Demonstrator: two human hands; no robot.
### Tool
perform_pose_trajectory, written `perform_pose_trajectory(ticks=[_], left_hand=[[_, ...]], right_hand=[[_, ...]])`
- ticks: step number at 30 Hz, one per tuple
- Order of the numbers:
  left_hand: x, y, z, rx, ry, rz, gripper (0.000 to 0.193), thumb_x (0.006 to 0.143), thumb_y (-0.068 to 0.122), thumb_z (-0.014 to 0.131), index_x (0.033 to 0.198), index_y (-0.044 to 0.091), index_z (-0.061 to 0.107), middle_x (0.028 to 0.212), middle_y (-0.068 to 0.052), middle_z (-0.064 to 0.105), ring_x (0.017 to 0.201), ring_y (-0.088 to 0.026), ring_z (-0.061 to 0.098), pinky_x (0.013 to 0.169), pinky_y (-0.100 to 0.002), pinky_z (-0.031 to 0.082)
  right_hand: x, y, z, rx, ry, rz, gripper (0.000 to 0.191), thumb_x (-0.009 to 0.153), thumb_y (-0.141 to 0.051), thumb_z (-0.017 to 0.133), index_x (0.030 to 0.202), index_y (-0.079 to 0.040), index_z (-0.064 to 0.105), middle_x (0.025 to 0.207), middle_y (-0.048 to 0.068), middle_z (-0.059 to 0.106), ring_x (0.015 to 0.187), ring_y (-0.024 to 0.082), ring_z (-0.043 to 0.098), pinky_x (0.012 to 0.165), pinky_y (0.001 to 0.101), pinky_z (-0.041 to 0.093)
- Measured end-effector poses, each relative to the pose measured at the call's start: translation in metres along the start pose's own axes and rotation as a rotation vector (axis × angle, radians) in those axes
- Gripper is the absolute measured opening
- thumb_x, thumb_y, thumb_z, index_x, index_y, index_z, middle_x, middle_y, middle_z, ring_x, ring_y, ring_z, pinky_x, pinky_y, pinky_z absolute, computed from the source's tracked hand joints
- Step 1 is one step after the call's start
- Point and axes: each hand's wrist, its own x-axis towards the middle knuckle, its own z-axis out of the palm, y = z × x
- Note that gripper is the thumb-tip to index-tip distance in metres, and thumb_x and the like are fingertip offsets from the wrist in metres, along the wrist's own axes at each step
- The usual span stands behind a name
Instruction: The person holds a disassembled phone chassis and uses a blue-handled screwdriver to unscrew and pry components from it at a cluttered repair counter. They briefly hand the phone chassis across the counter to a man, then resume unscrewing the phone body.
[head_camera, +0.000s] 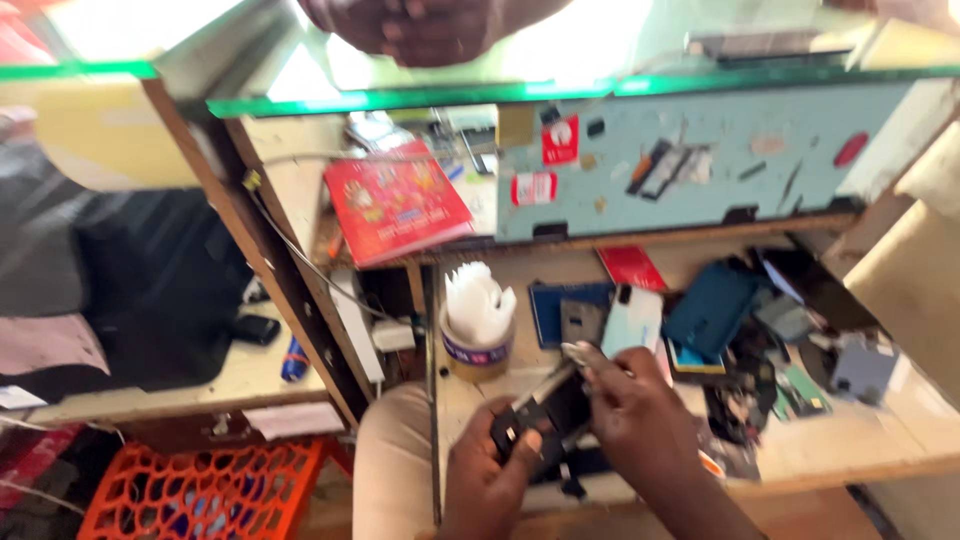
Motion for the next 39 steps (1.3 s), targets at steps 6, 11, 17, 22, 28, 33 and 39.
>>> perform_pose_trajectory(ticks=[6,11,17,22,28,33,39], left_hand=[[-0.007,0.013,-0.016,0.003,-0.031,0.006,0.04,0.089,0.004,0.066,0.128,-0.002,0.058,0.099,-0.009,0.078,0.079,-0.007,0.068,0.074,-0.021,0.055],[-0.028,0.03,-0.021,0.047,-0.001,0.01,0.038,0.09,0.005,0.066,0.126,-0.002,0.06,0.1,-0.008,0.079,0.086,-0.005,0.069,0.078,-0.02,0.054],[-0.044,0.027,-0.015,0.027,-0.005,0.049,0.037,0.091,0.006,0.066,0.126,-0.003,0.059,0.1,-0.009,0.078,0.087,-0.007,0.07,0.079,-0.022,0.056],[-0.033,0.02,-0.01,0.018,0.02,0.045,0.038,0.091,0.004,0.066,0.128,-0.003,0.059,0.1,-0.009,0.078,0.087,-0.008,0.07,0.078,-0.023,0.057],[-0.048,0.016,-0.011,-0.007,0.002,0.077,0.037,0.092,0.001,0.064,0.128,-0.005,0.058,0.102,-0.011,0.078,0.091,-0.01,0.071,0.081,-0.024,0.057],[-0.053,0.005,-0.008,-0.028,-0.005,0.087,0.037,0.093,0.002,0.063,0.129,-0.005,0.055,0.104,-0.012,0.078,0.095,-0.011,0.072,0.085,-0.024,0.058],[-0.036,-0.002,-0.007,-0.102,0.001,0.057,0.039,0.092,0.002,0.064,0.13,-0.005,0.054,0.105,-0.012,0.078,0.097,-0.011,0.073,0.086,-0.024,0.058]], right_hand=[[-0.005,-0.019,0.006,-0.025,-0.014,-0.014,0.029,0.085,-0.022,0.07,0.114,-0.027,0.076,0.098,0.006,0.066,0.079,0.026,0.072,0.069,0.0397,0.056],[-0.021,-0.027,0.011,0.04,-0.045,0.004,0.044,0.09,-0.02,0.064,0.131,-0.028,0.074,0.09,0.008,0.064,0.072,0.025,0.07,0.067,0.0386,0.056],[-0.037,-0.011,0.014,-0.02,-0.018,0.069,0.018,0.094,-0.022,0.064,0.107,-0.016,0.074,0.099,0.009,0.066,0.076,0.028,0.069,0.066,0.0409,0.055],[-0.034,-0.017,0.009,0.155,-0.051,-0.195,0.042,0.083,-0.015,0.065,0.125,-0.017,0.072,0.093,0.01,0.063,0.072,0.028,0.07,0.064,0.0397,0.056],[-0.043,-0.029,-0.001,0.018,0.036,-0.04,0.021,0.085,-0.021,0.069,0.104,-0.021,0.077,0.098,0.006,0.068,0.078,0.027,0.072,0.068,0.0385,0.057],[-0.052,-0.014,0.003,-0.001,0.013,0.06,0.035,0.09,-0.022,0.066,0.123,-0.025,0.076,0.095,0.009,0.065,0.074,0.028,0.07,0.067,0.0415,0.056],[-0.042,-0.007,0.009,0.019,0.002,-0.177,0.031,0.086,-0.022,0.067,0.116,-0.019,0.076,0.094,0.009,0.066,0.075,0.026,0.072,0.065,0.0406,0.056]])
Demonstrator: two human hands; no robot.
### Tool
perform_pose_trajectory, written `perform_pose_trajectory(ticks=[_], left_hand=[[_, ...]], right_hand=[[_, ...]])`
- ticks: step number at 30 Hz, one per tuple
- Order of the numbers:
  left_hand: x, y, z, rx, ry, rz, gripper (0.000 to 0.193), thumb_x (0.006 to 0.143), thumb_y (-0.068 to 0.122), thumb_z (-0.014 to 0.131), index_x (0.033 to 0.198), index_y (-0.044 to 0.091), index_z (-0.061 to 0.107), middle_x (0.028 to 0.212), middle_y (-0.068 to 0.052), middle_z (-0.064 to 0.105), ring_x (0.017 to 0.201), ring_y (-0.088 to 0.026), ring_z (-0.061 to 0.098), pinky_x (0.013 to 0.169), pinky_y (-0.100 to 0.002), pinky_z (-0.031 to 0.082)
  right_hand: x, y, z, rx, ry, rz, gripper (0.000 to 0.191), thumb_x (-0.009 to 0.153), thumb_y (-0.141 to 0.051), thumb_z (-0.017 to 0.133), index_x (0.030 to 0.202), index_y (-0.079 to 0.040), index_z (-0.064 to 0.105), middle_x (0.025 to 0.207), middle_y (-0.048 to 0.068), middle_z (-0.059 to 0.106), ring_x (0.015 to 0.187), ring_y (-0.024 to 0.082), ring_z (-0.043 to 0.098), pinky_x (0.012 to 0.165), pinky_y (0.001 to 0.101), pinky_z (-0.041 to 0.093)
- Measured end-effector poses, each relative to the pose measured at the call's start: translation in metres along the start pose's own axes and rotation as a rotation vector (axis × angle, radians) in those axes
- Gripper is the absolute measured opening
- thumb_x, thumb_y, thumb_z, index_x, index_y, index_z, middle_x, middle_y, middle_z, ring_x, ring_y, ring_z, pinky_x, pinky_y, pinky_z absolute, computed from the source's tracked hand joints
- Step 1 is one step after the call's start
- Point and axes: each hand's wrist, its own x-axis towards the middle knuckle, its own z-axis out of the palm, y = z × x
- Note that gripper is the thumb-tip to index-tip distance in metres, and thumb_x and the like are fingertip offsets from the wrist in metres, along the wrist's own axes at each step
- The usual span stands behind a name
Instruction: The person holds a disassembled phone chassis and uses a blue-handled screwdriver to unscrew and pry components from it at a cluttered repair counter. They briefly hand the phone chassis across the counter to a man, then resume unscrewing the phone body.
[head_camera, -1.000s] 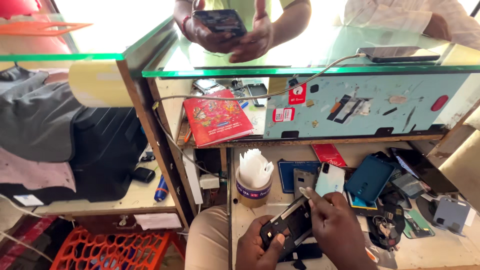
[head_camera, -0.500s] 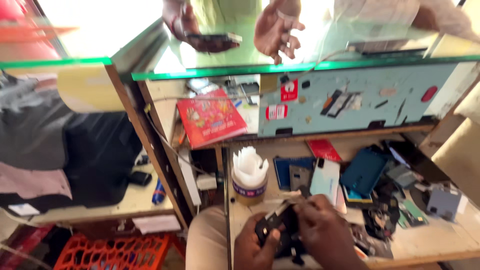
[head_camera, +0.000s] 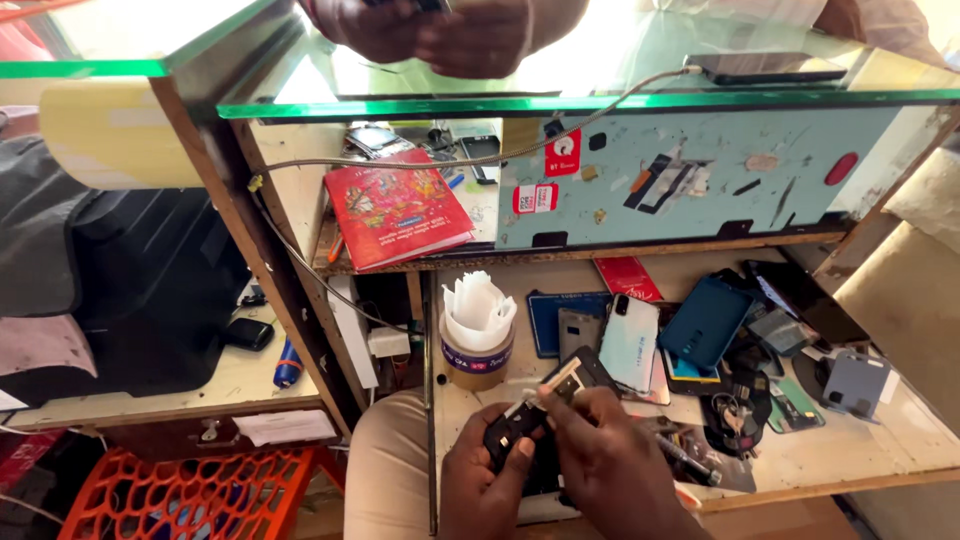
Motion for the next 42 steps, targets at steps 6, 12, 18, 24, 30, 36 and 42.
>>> perform_pose_trajectory(ticks=[6,12,18,24,30,36,42], left_hand=[[0.007,-0.007,0.0,0.12,0.024,-0.016,0.038,0.092,0.002,0.065,0.129,-0.004,0.057,0.102,-0.01,0.08,0.09,-0.009,0.07,0.082,-0.022,0.056],[0.008,-0.006,0.005,-0.007,-0.007,-0.02,0.036,0.092,0.0,0.063,0.128,-0.005,0.057,0.102,-0.01,0.076,0.092,-0.01,0.072,0.085,-0.024,0.058],[0.004,0.001,0.009,0.062,0.021,0.018,0.039,0.091,-0.001,0.064,0.13,-0.001,0.054,0.102,-0.007,0.074,0.091,-0.009,0.071,0.08,-0.023,0.058],[-0.001,0.004,0.011,0.059,0.015,0.005,0.038,0.094,0.0,0.063,0.131,-0.004,0.057,0.104,-0.007,0.075,0.094,-0.009,0.068,0.082,-0.023,0.054],[0.017,0.001,0.029,0.047,0.054,-0.033,0.041,0.091,0.001,0.065,0.131,-0.004,0.056,0.104,-0.014,0.078,0.095,-0.012,0.073,0.086,-0.026,0.058],[0.018,-0.002,0.03,0.042,0.104,-0.054,0.042,0.091,0.003,0.065,0.131,-0.003,0.054,0.105,-0.015,0.079,0.097,-0.012,0.073,0.086,-0.025,0.058],[0.024,-0.005,0.026,-0.031,0.117,-0.043,0.04,0.092,0.007,0.067,0.13,-0.002,0.056,0.107,-0.011,0.076,0.095,-0.011,0.071,0.085,-0.024,0.057]], right_hand=[[0.012,0.003,0.001,-0.086,0.013,0.167,0.022,0.093,-0.022,0.065,0.112,-0.022,0.077,0.095,0.008,0.067,0.072,0.028,0.071,0.066,0.0414,0.056],[0.007,0.006,0.002,-0.055,-0.019,0.122,0.036,0.088,-0.019,0.066,0.123,-0.024,0.075,0.094,0.008,0.067,0.071,0.03,0.071,0.061,0.0425,0.056],[-0.005,-0.001,0.004,-0.004,-0.009,-0.085,0.036,0.085,-0.017,0.066,0.12,-0.022,0.076,0.091,0.007,0.066,0.069,0.028,0.071,0.058,0.0402,0.056],[0.009,0.016,0.001,-0.009,0.014,0.218,0.02,0.093,-0.018,0.065,0.11,-0.018,0.075,0.095,0.01,0.066,0.069,0.029,0.07,0.061,0.0401,0.055],[0.016,0.039,-0.006,-0.018,0.075,0.09,0.012,0.093,-0.023,0.068,0.101,-0.016,0.074,0.089,0.008,0.067,0.071,0.026,0.069,0.063,0.0396,0.054],[0.027,0.107,-0.02,-0.105,0.178,0.219,0.027,0.091,-0.018,0.07,0.117,-0.016,0.076,0.088,0.011,0.064,0.073,0.028,0.066,0.067,0.0408,0.053],[0.015,0.129,-0.008,-0.196,0.164,-0.111,0.04,0.084,-0.012,0.07,0.124,-0.009,0.071,0.101,0.015,0.067,0.09,0.033,0.066,0.078,0.0428,0.052]])
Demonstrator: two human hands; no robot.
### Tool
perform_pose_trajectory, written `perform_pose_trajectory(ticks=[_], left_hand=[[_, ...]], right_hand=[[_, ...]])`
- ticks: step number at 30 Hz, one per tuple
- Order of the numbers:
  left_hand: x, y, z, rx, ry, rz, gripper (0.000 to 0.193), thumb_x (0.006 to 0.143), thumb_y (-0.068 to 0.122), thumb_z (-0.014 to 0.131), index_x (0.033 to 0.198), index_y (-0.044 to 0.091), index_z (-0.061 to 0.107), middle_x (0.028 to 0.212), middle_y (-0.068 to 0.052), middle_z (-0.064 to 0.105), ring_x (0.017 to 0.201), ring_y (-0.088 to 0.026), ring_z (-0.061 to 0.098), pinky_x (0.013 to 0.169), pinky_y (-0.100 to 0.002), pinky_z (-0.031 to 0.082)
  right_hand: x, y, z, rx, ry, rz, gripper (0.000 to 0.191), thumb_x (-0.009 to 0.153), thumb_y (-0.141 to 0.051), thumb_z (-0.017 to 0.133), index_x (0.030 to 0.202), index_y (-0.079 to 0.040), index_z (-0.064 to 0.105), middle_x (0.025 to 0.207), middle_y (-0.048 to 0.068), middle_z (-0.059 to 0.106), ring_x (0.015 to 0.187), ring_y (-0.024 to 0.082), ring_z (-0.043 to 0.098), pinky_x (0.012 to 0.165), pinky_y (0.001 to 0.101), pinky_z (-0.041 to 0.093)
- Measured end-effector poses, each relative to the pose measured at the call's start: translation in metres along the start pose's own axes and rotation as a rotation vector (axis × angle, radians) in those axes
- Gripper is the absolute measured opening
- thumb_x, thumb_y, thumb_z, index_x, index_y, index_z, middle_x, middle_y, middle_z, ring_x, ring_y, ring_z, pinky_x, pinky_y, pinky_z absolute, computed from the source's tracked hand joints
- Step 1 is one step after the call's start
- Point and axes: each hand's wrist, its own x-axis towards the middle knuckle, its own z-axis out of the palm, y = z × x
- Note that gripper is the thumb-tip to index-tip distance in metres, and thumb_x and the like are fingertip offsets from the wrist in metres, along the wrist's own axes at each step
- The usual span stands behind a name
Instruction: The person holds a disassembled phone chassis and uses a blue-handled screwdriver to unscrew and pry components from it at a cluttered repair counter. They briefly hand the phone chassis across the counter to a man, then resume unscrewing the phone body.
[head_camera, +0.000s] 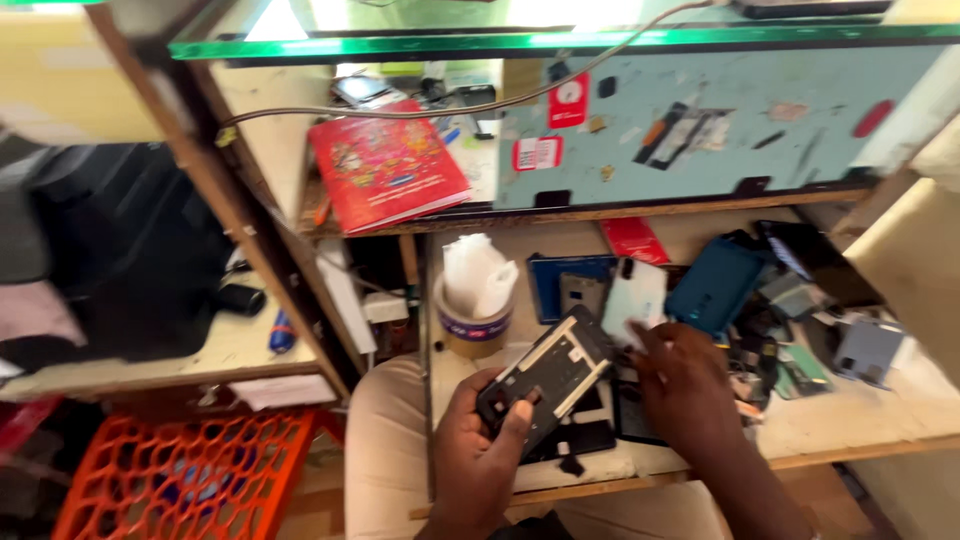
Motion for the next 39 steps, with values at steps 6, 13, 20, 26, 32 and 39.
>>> perform_pose_trajectory(ticks=[6,13,20,26,32,39], left_hand=[[-0.008,0.04,0.011,-0.084,-0.07,0.116,0.041,0.096,0.006,0.067,0.134,-0.002,0.053,0.111,-0.006,0.067,0.097,-0.009,0.064,0.086,-0.025,0.054],[-0.039,0.091,-0.002,0.434,-0.023,0.273,0.036,0.098,0.018,0.07,0.128,0.002,0.06,0.102,-0.004,0.067,0.089,-0.009,0.063,0.079,-0.026,0.055],[0.057,0.117,-0.138,0.974,0.831,0.704,0.024,0.1,0.026,0.062,0.099,0.003,0.067,0.087,-0.014,0.071,0.077,-0.03,0.07,0.071,-0.04,0.056],[0.121,0.142,-0.194,1.499,0.733,0.509,0.043,0.085,0.037,0.076,0.108,0.002,0.069,0.108,-0.023,0.072,0.1,-0.042,0.067,0.086,-0.052,0.055],[0.163,0.157,-0.208,1.476,0.575,-0.354,0.046,0.076,0.047,0.079,0.102,0.009,0.077,0.113,-0.017,0.073,0.106,-0.035,0.071,0.092,-0.047,0.057],[0.106,0.133,-0.235,0.654,0.689,-0.05,0.04,0.093,0.04,0.072,0.101,0.001,0.072,0.078,-0.014,0.07,0.073,-0.024,0.068,0.066,-0.038,0.054]], right_hand=[[-0.019,-0.007,0.01,0.983,-0.082,0.604,0.05,0.096,-0.014,0.064,0.142,0.001,0.054,0.106,0.016,0.069,0.093,0.024,0.066,0.081,0.0389,0.054],[-0.042,-0.016,0.016,1.46,-0.139,0.785,0.032,0.103,-0.005,0.057,0.133,0.004,0.058,0.106,0.017,0.068,0.085,0.025,0.068,0.07,0.0419,0.053],[-0.036,0.018,0.01,1.503,-0.135,0.913,0.027,0.107,-0.006,0.056,0.131,0.003,0.057,0.102,0.018,0.065,0.084,0.026,0.064,0.072,0.0432,0.051],[-0.039,0.047,0.027,1.536,-0.21,0.818,0.032,0.104,-0.004,0.057,0.136,0.002,0.059,0.109,0.017,0.068,0.087,0.023,0.064,0.07,0.0449,0.05],[-0.012,0.048,0.057,1.033,-0.283,0.918,0.042,0.106,-0.006,0.063,0.147,0.001,0.061,0.091,0.029,0.07,0.075,0.031,0.067,0.06,0.0467,0.052],[-0.021,0.036,0.063,0.983,-0.183,0.889,0.04,0.103,-0.008,0.063,0.142,0.004,0.06,0.092,0.025,0.069,0.074,0.028,0.069,0.062,0.0467,0.058]])
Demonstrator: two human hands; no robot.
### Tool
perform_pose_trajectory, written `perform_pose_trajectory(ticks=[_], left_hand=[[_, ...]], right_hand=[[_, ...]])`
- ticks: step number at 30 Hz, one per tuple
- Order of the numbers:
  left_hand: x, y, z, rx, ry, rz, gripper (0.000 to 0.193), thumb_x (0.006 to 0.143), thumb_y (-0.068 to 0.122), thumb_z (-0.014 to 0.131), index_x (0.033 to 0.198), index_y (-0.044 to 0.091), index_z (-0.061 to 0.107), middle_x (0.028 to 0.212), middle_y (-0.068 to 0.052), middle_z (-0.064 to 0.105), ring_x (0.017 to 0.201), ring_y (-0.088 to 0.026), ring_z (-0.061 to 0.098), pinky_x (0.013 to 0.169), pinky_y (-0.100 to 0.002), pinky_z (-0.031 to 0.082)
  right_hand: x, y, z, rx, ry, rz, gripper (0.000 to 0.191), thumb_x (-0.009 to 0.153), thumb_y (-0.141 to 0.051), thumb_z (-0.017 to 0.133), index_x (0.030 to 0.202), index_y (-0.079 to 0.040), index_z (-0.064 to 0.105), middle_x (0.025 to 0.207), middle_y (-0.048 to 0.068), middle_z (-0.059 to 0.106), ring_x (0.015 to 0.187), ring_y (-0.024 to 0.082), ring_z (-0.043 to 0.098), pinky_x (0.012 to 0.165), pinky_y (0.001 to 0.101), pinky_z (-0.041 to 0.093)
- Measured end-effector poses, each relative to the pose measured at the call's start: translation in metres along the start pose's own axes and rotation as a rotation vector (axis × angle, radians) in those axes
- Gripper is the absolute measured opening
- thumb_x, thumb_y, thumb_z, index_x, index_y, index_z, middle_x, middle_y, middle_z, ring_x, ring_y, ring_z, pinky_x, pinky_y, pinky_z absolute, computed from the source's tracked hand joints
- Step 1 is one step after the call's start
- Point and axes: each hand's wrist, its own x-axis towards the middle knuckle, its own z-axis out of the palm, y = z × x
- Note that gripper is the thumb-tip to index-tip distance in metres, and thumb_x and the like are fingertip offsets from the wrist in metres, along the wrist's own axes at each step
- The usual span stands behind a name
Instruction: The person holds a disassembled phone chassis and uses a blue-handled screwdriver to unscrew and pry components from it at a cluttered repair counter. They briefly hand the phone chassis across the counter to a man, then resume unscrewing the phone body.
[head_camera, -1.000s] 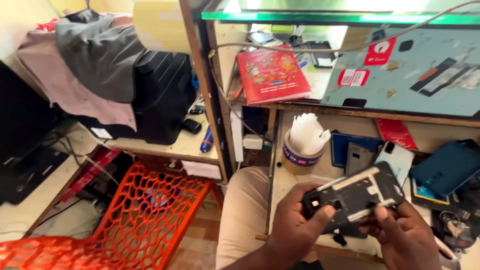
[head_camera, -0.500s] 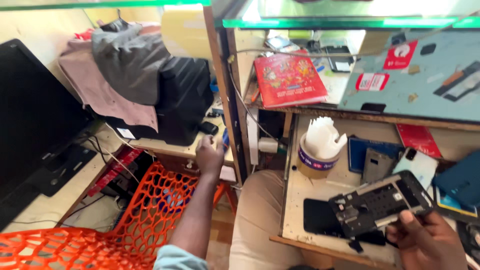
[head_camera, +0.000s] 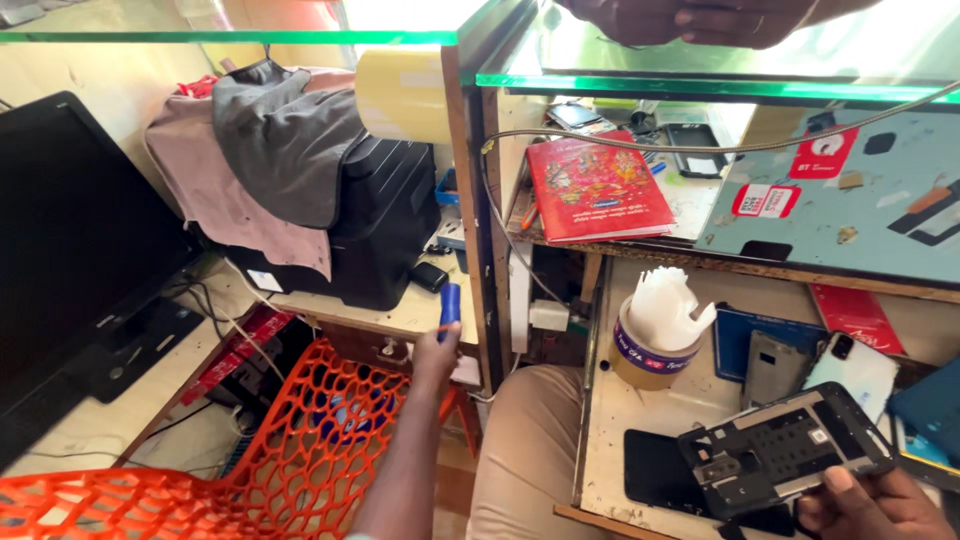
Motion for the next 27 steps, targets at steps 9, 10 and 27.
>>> perform_pose_trajectory(ticks=[9,10,27], left_hand=[[-0.147,-0.073,-0.076,-0.526,-0.368,-0.097,0.035,0.084,0.015,0.075,0.115,0.006,0.062,0.096,-0.006,0.07,0.089,-0.015,0.07,0.082,-0.032,0.055],[-0.156,-0.072,-0.078,-0.434,-0.478,0.051,0.032,0.088,0.013,0.078,0.114,-0.001,0.065,0.096,-0.009,0.067,0.086,-0.015,0.065,0.08,-0.031,0.053],[-0.275,0.058,0.044,-0.014,-0.895,0.428,0.045,0.068,0.035,0.095,0.098,0.006,0.078,0.098,-0.008,0.069,0.088,-0.019,0.076,0.074,-0.03,0.059]], right_hand=[[-0.065,0.0,-0.023,0.457,-0.15,-0.035,0.028,0.101,-0.007,0.065,0.12,0.003,0.047,0.098,0.013,0.065,0.079,0.026,0.068,0.068,0.0446,0.055],[-0.077,-0.006,-0.026,0.479,-0.19,-0.067,0.03,0.101,-0.007,0.066,0.122,0.004,0.048,0.098,0.013,0.064,0.08,0.025,0.067,0.068,0.0422,0.054],[-0.133,-0.087,0.029,0.012,0.159,-0.432,0.057,0.088,-0.027,0.072,0.134,-0.001,0.05,0.098,0.008,0.069,0.077,0.014,0.066,0.07,0.0306,0.057]])
